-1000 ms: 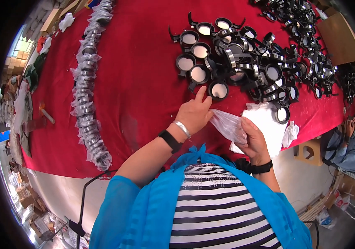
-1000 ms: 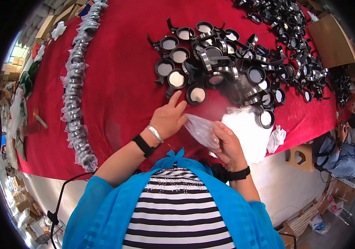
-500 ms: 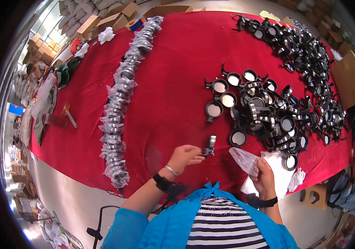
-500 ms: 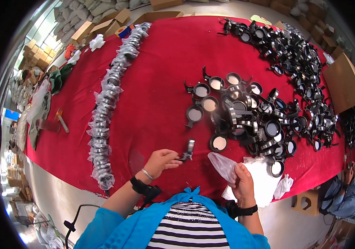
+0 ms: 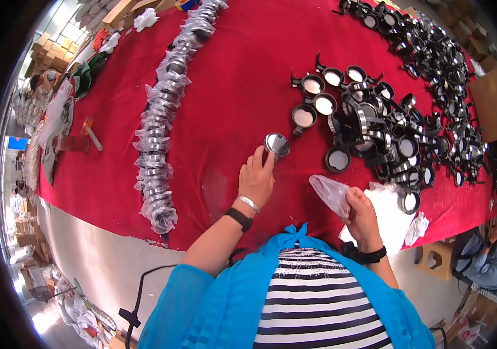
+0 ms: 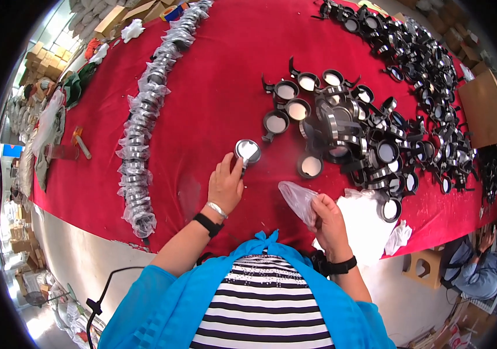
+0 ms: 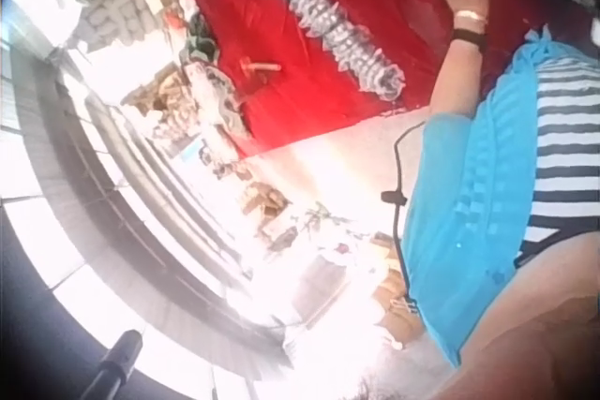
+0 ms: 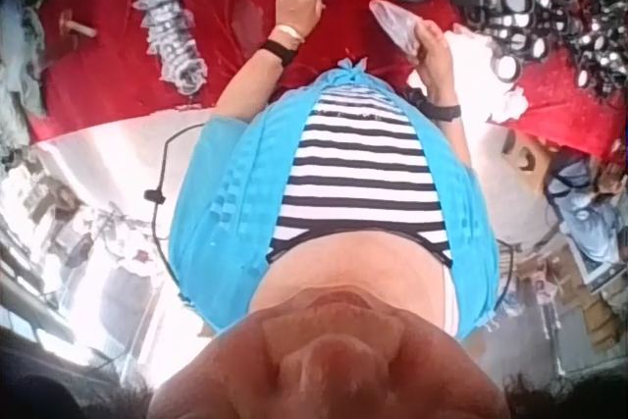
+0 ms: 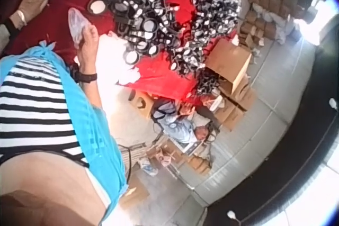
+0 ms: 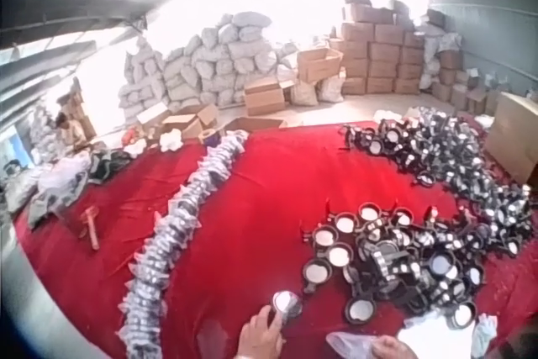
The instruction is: Packing black plastic industrial components into small plastic bags at a workstation.
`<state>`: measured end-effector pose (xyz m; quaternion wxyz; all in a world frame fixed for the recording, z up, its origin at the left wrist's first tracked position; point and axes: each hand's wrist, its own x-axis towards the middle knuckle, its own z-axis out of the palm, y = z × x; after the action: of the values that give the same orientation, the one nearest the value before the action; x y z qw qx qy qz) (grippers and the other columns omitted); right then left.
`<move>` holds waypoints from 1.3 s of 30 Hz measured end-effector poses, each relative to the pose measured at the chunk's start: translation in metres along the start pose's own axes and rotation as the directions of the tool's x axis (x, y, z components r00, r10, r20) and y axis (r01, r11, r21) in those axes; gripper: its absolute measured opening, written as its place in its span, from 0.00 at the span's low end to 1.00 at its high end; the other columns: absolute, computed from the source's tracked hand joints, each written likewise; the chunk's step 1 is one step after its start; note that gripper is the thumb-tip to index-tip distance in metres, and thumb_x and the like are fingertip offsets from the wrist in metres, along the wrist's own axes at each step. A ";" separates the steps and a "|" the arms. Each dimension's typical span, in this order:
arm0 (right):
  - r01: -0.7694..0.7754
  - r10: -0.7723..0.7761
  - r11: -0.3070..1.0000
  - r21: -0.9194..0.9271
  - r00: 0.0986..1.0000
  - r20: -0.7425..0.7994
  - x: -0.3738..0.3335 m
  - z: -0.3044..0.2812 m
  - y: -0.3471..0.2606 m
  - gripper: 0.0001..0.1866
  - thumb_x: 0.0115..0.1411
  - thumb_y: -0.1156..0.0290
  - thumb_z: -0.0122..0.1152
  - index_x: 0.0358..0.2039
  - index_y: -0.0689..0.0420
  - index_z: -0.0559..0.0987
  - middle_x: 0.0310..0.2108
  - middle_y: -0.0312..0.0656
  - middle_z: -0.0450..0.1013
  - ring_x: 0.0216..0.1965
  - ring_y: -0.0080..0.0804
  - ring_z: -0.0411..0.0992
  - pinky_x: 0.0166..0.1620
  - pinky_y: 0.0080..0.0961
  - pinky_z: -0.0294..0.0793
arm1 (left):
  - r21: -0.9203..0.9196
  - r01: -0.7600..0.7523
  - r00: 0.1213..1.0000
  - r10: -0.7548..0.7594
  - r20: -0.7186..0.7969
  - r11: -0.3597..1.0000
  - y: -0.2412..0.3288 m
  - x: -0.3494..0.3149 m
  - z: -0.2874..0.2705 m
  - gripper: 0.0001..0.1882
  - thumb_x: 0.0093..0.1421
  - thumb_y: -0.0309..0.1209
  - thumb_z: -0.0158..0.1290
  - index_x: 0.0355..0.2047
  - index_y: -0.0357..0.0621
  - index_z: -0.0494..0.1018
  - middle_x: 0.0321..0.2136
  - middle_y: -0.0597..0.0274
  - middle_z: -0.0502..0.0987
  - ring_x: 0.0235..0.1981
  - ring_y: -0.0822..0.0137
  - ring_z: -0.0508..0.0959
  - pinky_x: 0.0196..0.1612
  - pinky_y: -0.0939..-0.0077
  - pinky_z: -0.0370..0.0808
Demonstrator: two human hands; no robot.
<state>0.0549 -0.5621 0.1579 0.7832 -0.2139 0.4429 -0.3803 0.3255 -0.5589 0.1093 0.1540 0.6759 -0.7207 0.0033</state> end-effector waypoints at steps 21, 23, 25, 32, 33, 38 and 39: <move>0.042 -0.055 0.983 0.180 0.996 0.066 -0.011 -0.009 0.001 0.07 0.64 0.67 0.50 0.35 0.55 0.74 0.19 0.30 0.66 0.17 0.15 0.61 0.18 0.12 0.55 | -0.670 0.732 0.678 0.224 0.700 -0.125 0.003 0.049 -0.034 0.10 0.59 0.27 0.46 0.41 0.41 0.69 0.30 0.64 0.75 0.26 0.72 0.78 0.25 0.80 0.74; 0.030 -0.045 0.968 0.248 0.997 0.057 -0.012 -0.003 -0.001 0.07 0.64 0.67 0.50 0.36 0.55 0.74 0.20 0.30 0.67 0.18 0.15 0.62 0.17 0.12 0.55 | -0.613 0.745 0.663 0.388 0.640 -0.262 0.031 0.032 -0.051 0.17 0.59 0.28 0.50 0.49 0.40 0.67 0.37 0.59 0.76 0.31 0.69 0.78 0.30 0.78 0.75; 0.017 -0.036 0.951 0.310 0.998 0.055 -0.011 0.007 -0.004 0.07 0.64 0.67 0.50 0.36 0.55 0.73 0.21 0.31 0.68 0.19 0.15 0.63 0.17 0.12 0.55 | -0.529 0.745 0.667 0.430 0.609 -0.406 0.047 0.018 -0.040 0.19 0.58 0.28 0.52 0.50 0.39 0.66 0.38 0.58 0.76 0.31 0.68 0.78 0.34 0.76 0.76; 0.168 -0.176 0.978 0.122 0.982 0.063 -0.011 0.008 -0.005 0.06 0.63 0.68 0.52 0.36 0.56 0.74 0.28 0.34 0.73 0.26 0.18 0.68 0.27 0.15 0.65 | -0.833 0.536 0.800 0.233 0.553 0.140 0.059 0.018 -0.040 0.13 0.57 0.28 0.53 0.43 0.38 0.72 0.38 0.57 0.76 0.33 0.71 0.77 0.36 0.76 0.75; 0.222 -0.225 0.974 -0.052 0.972 -0.061 -0.013 0.012 -0.006 0.06 0.62 0.69 0.53 0.35 0.57 0.75 0.29 0.34 0.73 0.29 0.19 0.70 0.30 0.16 0.68 | -0.831 0.537 0.798 0.234 0.555 0.141 0.060 0.018 -0.042 0.13 0.57 0.28 0.53 0.43 0.38 0.72 0.38 0.57 0.76 0.33 0.71 0.77 0.36 0.76 0.75; 0.647 -0.437 0.422 -0.635 0.759 0.484 -0.027 0.047 0.006 0.04 0.55 0.79 0.59 0.32 0.60 0.76 0.28 0.39 0.71 0.29 0.29 0.71 0.34 0.20 0.70 | -0.724 -0.068 0.988 0.150 0.049 0.686 0.070 0.010 -0.019 0.17 0.49 0.24 0.56 0.42 0.41 0.74 0.37 0.50 0.75 0.32 0.53 0.78 0.36 0.68 0.75; 0.656 -0.398 0.355 -0.666 0.751 0.528 -0.029 0.053 0.002 0.05 0.54 0.77 0.58 0.32 0.58 0.75 0.27 0.41 0.70 0.30 0.35 0.72 0.33 0.25 0.71 | -0.724 -0.006 0.979 0.153 0.137 0.690 0.070 0.011 -0.017 0.17 0.50 0.26 0.56 0.43 0.41 0.73 0.38 0.49 0.76 0.35 0.48 0.77 0.38 0.65 0.75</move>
<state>0.0920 -0.5387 0.1990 0.4738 -0.7349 0.3585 -0.3270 0.2605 -0.5596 0.1416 0.3376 0.5267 -0.7043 -0.3355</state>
